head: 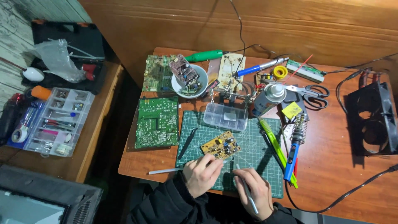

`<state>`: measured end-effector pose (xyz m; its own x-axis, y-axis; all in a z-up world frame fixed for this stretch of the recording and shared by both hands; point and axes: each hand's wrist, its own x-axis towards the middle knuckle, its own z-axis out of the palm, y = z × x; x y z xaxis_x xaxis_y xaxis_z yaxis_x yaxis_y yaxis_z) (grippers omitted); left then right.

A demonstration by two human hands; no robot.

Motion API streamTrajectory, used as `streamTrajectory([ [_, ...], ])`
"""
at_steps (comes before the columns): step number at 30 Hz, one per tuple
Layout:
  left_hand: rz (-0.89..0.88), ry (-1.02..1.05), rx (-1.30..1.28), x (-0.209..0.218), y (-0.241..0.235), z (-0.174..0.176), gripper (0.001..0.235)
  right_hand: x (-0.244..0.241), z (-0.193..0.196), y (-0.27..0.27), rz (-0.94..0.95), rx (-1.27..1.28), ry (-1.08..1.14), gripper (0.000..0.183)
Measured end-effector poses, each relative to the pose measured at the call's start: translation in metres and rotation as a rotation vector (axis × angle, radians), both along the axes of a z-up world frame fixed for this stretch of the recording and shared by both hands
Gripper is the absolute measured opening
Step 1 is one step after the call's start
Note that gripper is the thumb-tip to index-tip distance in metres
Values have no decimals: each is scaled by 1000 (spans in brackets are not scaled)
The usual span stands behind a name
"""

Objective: Soldering electronic components onto a printed circuit board using a soldering iron and solder wire on a workbench.

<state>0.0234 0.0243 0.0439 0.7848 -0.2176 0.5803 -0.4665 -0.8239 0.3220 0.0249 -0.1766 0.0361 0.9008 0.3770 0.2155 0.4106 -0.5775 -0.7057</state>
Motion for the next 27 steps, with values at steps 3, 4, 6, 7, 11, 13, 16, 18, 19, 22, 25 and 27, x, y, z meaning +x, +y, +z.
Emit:
streamTrajectory([
  [3,15,-14,1,-1,-1,-7,9,-1,-5,-1,8,7,-30,17],
  [4,18,-13,0,-3,-1,-10,9,-2,-4,-2,11,5,-29,17],
  [6,7,2,-9,-3,-1,-13,8,-1,-1,-1,13,71,-28,23],
  [7,8,-4,-9,-3,-1,-15,8,-1,-2,-1,14,71,-34,23],
  [11,78,-52,-25,-3,-4,-21,10,-1,-2,-2,30,117,8,25],
  [13,80,-42,-27,-4,-4,-22,10,-2,-4,-4,30,120,20,26],
  [16,131,-22,-4,-6,-4,-21,7,-4,-13,-8,-22,146,222,38],
  [18,133,-46,-11,-7,-3,-17,16,-4,-17,-9,4,168,188,37],
  [19,137,-47,-13,-7,-3,-18,16,-5,-19,-9,8,166,187,37],
  [22,148,-82,-15,-7,-4,-20,15,-6,-22,-11,-42,95,197,36],
  [25,154,-77,-38,-5,-8,-21,13,-6,-22,-12,-29,137,210,29],
  [27,142,-42,-66,-3,-12,-20,12,-7,-32,-15,-31,64,175,26],
])
